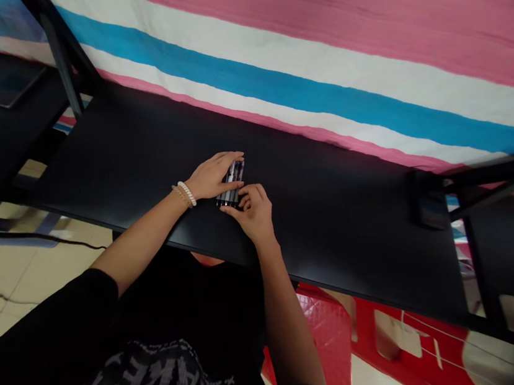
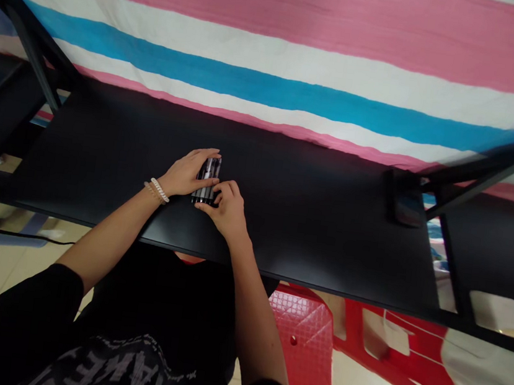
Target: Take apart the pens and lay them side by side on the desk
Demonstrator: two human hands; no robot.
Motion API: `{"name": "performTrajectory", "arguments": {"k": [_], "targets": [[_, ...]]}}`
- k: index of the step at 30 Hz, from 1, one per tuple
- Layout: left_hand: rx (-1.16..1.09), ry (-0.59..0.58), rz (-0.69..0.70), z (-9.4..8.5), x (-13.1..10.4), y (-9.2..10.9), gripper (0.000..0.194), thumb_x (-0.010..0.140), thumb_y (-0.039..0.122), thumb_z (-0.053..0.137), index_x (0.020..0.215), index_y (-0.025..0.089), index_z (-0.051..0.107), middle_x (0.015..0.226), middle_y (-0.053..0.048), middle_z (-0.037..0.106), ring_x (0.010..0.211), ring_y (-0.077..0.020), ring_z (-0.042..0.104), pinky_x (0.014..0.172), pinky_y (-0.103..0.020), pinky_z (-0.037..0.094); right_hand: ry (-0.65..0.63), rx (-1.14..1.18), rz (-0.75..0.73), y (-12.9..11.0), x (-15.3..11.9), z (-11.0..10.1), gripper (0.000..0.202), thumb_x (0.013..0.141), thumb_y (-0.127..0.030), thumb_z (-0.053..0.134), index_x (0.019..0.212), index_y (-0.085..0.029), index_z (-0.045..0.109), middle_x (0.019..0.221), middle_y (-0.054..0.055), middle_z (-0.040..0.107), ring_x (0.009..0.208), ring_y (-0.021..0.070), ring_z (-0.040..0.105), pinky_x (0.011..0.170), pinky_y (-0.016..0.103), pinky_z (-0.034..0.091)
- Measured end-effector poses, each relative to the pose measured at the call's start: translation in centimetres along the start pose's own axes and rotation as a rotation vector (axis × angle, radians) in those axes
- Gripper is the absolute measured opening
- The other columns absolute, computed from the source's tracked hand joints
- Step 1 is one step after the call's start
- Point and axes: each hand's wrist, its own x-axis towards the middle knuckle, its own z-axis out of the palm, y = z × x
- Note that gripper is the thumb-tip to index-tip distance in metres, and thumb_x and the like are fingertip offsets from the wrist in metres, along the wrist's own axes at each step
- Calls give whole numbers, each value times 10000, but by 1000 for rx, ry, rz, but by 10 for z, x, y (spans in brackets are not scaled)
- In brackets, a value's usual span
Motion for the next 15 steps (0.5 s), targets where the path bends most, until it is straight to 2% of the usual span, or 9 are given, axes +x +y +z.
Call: {"name": "performTrajectory", "arguments": {"k": [6,15], "targets": [[19,-2,-3,-1,-1,1,598,918,430,666,1442,201,490,1462,-134,582,1434,-305,463,1161,-501,428,-1,-3,17,0,-1,0,484,627,-276,967,916,-227,582,935,-12,529,617,102,527,581,303,518],[13,11,24,1,0,-2,573,909,440,674,1414,216,522,1433,-130,605,1446,-326,453,1154,-529,436,1,-8,19,2,0,1,482,639,-376,957,914,-229,591,939,2,551,617,112,537,564,305,521]]}}
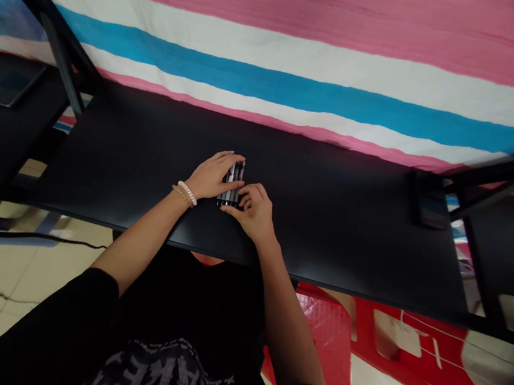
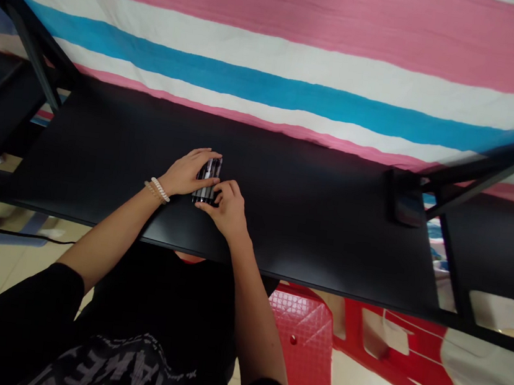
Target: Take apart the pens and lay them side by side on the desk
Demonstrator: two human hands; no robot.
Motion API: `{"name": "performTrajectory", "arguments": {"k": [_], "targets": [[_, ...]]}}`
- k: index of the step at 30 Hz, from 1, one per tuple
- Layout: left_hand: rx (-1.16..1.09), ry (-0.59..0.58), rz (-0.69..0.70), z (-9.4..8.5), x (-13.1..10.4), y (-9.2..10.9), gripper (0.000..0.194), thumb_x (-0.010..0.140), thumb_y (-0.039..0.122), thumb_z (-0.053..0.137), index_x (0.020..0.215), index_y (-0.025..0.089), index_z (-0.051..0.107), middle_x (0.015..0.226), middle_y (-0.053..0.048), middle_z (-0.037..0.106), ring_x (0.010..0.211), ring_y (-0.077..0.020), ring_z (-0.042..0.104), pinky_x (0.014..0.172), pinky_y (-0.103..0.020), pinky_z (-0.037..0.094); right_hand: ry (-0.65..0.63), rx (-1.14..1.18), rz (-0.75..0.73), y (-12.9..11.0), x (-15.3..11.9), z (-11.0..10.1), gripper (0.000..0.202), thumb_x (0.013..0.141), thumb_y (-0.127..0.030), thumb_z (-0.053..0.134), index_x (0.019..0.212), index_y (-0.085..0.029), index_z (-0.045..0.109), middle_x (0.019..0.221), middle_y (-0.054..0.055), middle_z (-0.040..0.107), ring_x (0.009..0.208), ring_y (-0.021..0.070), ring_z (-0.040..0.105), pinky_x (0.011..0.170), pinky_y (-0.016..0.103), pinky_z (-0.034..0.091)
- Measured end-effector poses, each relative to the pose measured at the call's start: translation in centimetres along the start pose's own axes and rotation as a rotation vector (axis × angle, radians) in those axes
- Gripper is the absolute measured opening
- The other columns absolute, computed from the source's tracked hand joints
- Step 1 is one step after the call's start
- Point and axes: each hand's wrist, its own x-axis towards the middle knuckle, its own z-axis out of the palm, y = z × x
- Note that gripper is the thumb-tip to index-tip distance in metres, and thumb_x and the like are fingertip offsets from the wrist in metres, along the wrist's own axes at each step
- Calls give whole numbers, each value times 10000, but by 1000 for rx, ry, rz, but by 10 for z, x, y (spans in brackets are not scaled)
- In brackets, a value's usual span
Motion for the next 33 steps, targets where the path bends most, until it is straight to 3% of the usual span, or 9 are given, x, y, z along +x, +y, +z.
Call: {"name": "performTrajectory", "arguments": {"k": [6,14,21,28,33], "targets": [[-12,-5,3,-1,0,0,564,915,447,662,1406,201,533,1434,-138,611,1460,-326,437,1162,-538,426,-13,-11,9,-1,0,0,482,655,-410,946,925,-228,591,941,6,553,616,114,539,568,308,529],[-11,26,32,1,1,-2,558,909,420,681,1391,179,537,1448,-150,605,1481,-322,426,1220,-548,340,2,11,22,-2,0,-1,535,622,-326,966,980,-229,580,961,3,567,615,112,547,597,320,537],[-25,28,36,0,0,-1,560,910,422,675,1399,186,536,1458,-140,602,1477,-322,430,1201,-540,377,13,20,24,-2,0,-1,550,613,-374,964,974,-229,575,958,9,584,615,115,554,600,325,545],[-70,54,30,-1,0,-2,563,909,449,674,1402,213,538,1458,-136,600,1471,-314,439,1198,-552,379,78,68,65,-3,-2,-2,406,772,-479,830,961,-227,573,930,19,600,621,121,585,569,297,542],[-98,109,20,0,-1,-4,538,935,459,632,1393,191,541,1449,-148,602,1458,-301,455,1198,-526,382,140,65,86,-2,-1,-2,233,888,-403,678,977,-220,563,913,38,626,685,147,621,610,306,550]]}}
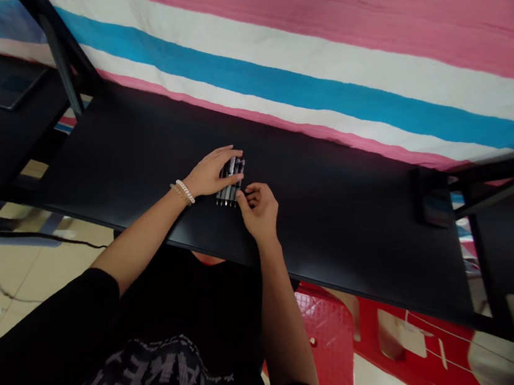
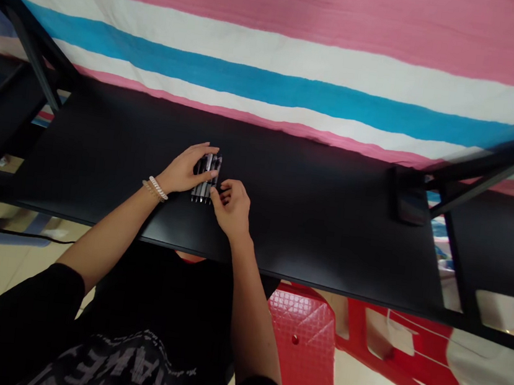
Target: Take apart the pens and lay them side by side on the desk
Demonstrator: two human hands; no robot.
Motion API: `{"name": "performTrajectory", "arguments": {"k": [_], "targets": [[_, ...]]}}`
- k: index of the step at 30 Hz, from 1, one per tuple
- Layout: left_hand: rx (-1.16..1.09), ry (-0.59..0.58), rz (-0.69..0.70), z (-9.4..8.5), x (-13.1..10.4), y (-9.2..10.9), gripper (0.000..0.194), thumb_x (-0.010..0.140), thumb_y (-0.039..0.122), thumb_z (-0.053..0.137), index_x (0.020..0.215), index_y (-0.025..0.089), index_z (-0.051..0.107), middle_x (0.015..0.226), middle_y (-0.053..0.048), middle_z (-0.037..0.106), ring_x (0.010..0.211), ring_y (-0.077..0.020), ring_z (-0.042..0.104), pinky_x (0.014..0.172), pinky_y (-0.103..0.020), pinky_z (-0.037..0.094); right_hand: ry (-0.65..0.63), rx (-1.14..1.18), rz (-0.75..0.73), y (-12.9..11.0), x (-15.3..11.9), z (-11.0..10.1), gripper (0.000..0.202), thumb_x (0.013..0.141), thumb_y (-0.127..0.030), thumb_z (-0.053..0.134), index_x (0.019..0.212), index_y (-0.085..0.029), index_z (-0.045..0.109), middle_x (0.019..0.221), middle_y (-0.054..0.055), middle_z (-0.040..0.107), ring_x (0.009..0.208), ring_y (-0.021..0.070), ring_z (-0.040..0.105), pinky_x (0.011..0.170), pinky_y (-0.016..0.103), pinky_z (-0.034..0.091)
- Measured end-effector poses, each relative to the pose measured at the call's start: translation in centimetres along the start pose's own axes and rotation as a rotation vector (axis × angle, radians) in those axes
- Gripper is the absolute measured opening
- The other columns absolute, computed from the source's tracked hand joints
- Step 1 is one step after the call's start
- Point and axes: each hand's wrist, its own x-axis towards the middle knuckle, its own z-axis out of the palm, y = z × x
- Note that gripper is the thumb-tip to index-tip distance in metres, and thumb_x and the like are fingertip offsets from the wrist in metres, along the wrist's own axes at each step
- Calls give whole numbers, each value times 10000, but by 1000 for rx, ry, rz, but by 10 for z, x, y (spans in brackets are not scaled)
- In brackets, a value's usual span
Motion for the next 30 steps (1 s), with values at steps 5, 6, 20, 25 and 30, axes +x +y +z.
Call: {"name": "performTrajectory", "arguments": {"k": [5,6,20,25,30], "targets": [[-19,81,-41,-2,1,2,508,999,518,501,1377,182,544,1424,-162,610,1387,-274,527,1166,-485,410,10,17,31,4,1,3,204,857,-328,670,982,-221,549,883,24,620,655,141,607,591,296,534],[-18,97,-53,-2,1,2,501,1013,527,464,1367,182,549,1407,-160,619,1357,-264,550,1152,-470,423,13,12,31,5,1,4,195,849,-306,666,980,-222,549,883,23,619,653,141,607,589,295,532],[-56,336,-167,-4,4,2,450,1040,577,348,1146,204,576,1130,-120,698,1058,-218,656,951,-398,516,137,-118,-7,-1,0,1,113,833,-234,645,902,-220,556,914,25,571,590,118,518,582,309,503],[-38,344,-188,-2,4,-1,442,1041,583,338,1118,209,561,1094,-106,692,1013,-200,661,919,-375,520,166,-198,-56,-2,-5,-2,128,882,-187,555,932,-214,671,932,67,573,660,173,551,639,358,518],[-53,367,-189,-2,3,-2,429,1045,563,348,1096,197,566,1054,-108,681,984,-200,654,901,-367,508,145,-263,-62,-4,-9,-3,145,915,-277,592,980,-214,705,924,88,595,807,241,616,775,413,538]]}}
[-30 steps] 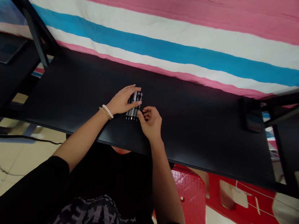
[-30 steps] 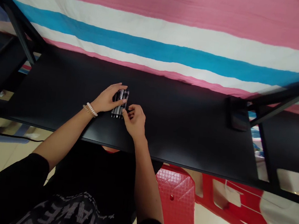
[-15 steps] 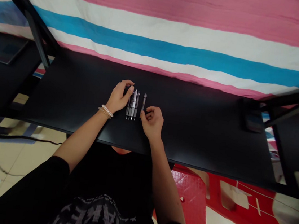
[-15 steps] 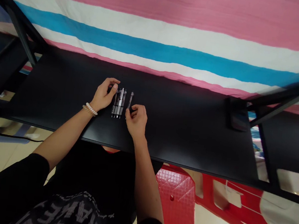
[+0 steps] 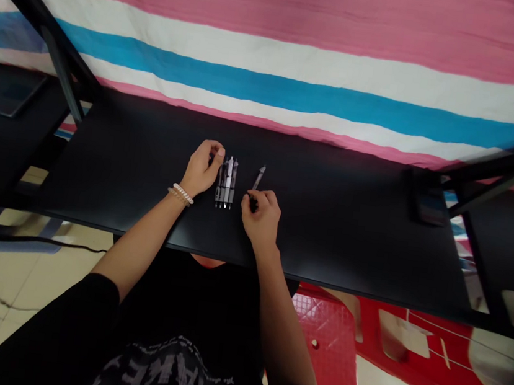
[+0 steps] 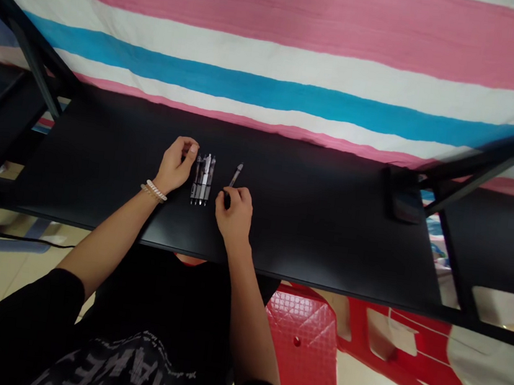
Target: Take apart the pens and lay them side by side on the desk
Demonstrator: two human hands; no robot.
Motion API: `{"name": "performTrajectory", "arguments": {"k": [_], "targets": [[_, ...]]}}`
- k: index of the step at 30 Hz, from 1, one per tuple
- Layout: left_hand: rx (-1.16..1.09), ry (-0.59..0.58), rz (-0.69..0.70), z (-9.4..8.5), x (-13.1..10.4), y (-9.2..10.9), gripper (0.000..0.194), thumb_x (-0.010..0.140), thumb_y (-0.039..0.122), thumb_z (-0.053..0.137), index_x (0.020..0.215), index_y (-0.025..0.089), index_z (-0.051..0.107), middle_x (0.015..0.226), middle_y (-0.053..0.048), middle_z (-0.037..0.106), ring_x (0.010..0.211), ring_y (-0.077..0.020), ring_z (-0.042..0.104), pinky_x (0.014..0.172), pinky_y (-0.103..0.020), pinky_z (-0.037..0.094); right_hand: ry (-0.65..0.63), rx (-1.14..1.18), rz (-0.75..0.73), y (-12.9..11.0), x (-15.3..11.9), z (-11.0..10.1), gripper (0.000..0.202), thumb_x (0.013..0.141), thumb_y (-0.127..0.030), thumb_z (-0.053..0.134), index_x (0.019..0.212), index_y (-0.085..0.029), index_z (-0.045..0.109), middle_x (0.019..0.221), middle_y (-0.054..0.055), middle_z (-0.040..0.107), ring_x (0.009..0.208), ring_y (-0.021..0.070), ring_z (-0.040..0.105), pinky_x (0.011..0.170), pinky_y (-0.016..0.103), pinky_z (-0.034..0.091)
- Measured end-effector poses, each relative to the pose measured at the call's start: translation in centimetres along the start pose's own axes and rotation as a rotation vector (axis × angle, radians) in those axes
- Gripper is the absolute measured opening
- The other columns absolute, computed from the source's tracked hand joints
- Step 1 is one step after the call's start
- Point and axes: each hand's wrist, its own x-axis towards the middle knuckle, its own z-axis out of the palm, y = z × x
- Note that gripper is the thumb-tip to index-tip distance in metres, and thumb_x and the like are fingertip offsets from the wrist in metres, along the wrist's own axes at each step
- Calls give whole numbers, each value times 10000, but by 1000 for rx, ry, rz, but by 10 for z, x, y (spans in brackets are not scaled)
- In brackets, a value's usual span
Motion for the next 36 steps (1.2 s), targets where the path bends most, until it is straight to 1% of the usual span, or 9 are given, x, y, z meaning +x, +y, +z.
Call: {"name": "performTrajectory", "arguments": {"k": [3,7,12,14,19,22,28,32,36], "targets": [[-63,45,3,-1,0,1,401,1040,544,396,1058,192,586,1006,-94,685,947,-191,653,878,-351,501,-25,-83,12,0,0,-1,176,883,-315,632,1002,-200,690,905,93,613,860,269,618,819,441,532],[-180,88,-36,0,0,2,290,984,477,579,976,191,626,894,-60,694,821,-164,646,789,-310,495,-6,-109,24,3,3,-5,196,859,-239,568,1009,-170,674,863,82,637,774,228,615,779,411,538],[-599,7,-224,5,0,5,269,835,394,790,918,172,661,777,-42,711,693,-145,672,658,-274,524,38,275,244,7,11,-11,203,864,-361,642,958,-182,653,812,47,671,670,174,636,620,331,561],[-803,-45,-306,5,1,8,321,793,389,832,961,162,679,852,-71,753,750,-167,722,698,-292,564,19,462,284,3,15,-13,267,864,-426,677,980,-185,661,779,30,676,624,157,638,559,303,551],[-1171,-175,-435,-4,2,20,454,783,379,856,1149,170,686,1147,-129,768,1030,-229,754,979,-400,574,-136,700,235,-19,31,-8,319,837,-483,752,961,-192,713,639,-16,650,507,110,581,489,252,501],[-1246,-196,-450,-11,3,25,350,815,380,832,1050,149,713,1088,-130,783,1032,-240,757,1012,-414,565,-202,764,219,-28,41,3,381,810,-552,769,937,-196,716,630,-23,643,491,100,565,470,241,500],[-1268,-82,-473,-13,5,23,280,807,355,840,930,164,675,1055,-112,789,1055,-238,751,981,-389,573,-314,778,179,-24,59,18,468,889,-649,630,862,-188,710,658,5,673,443,94,568,384,213,443],[-1226,-17,-496,-6,5,21,324,785,388,852,926,172,656,1043,-98,792,984,-219,766,921,-371,591,-238,666,97,-18,64,23,413,924,-586,612,891,-199,754,599,-20,615,423,96,539,400,227,468],[-1222,63,-501,-1,4,22,346,760,410,868,897,166,665,969,-72,794,938,-206,773,881,-333,600,-115,583,-72,-16,67,25,292,945,-465,622,995,-229,786,769,27,709,556,139,654,540,294,590]]}}
